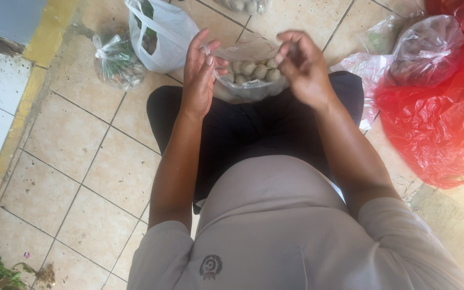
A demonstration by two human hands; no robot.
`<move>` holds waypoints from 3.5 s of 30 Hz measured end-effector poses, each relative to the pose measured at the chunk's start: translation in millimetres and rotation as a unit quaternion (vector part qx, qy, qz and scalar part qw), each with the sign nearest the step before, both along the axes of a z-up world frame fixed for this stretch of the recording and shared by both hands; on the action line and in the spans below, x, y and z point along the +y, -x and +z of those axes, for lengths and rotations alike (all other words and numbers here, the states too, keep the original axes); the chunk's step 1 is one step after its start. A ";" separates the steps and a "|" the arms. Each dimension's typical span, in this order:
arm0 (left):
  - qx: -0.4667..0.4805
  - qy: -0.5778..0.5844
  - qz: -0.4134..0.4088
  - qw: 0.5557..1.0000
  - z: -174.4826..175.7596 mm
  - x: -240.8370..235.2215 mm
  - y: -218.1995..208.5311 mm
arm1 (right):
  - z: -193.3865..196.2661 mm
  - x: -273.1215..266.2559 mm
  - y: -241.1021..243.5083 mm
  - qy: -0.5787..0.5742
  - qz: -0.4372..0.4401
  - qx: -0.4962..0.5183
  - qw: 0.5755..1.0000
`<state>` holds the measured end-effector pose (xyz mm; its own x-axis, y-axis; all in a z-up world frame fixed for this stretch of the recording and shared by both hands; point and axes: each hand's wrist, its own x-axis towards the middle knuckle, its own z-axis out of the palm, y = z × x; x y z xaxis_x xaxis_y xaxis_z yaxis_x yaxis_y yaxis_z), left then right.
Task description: The person sits on a tiled floor and sorts small round vegetables from a large plastic bag into a smaller bag. They then gather green leafy vegetables and place them into a separate plastic bag, tying it closed. Finally, they open another bag containing similar round vegetables.
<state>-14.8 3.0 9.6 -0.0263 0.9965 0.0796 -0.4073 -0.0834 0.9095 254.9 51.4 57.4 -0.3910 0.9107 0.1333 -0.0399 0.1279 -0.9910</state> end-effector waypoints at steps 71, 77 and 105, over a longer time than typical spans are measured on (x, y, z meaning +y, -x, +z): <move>0.063 0.076 -0.091 0.991 -18.6 -84.7 -27.7 | -40.8 -53.4 -84.8 0.088 -0.064 -0.134 0.985; 0.071 0.061 -0.079 0.992 -17.8 -76.5 -27.3 | -41.8 -41.9 -69.8 0.016 -0.050 -0.104 0.993; -0.224 0.110 -0.107 0.963 -32.0 -54.0 8.9 | -25.2 -27.5 -55.1 0.112 -0.030 -0.124 0.985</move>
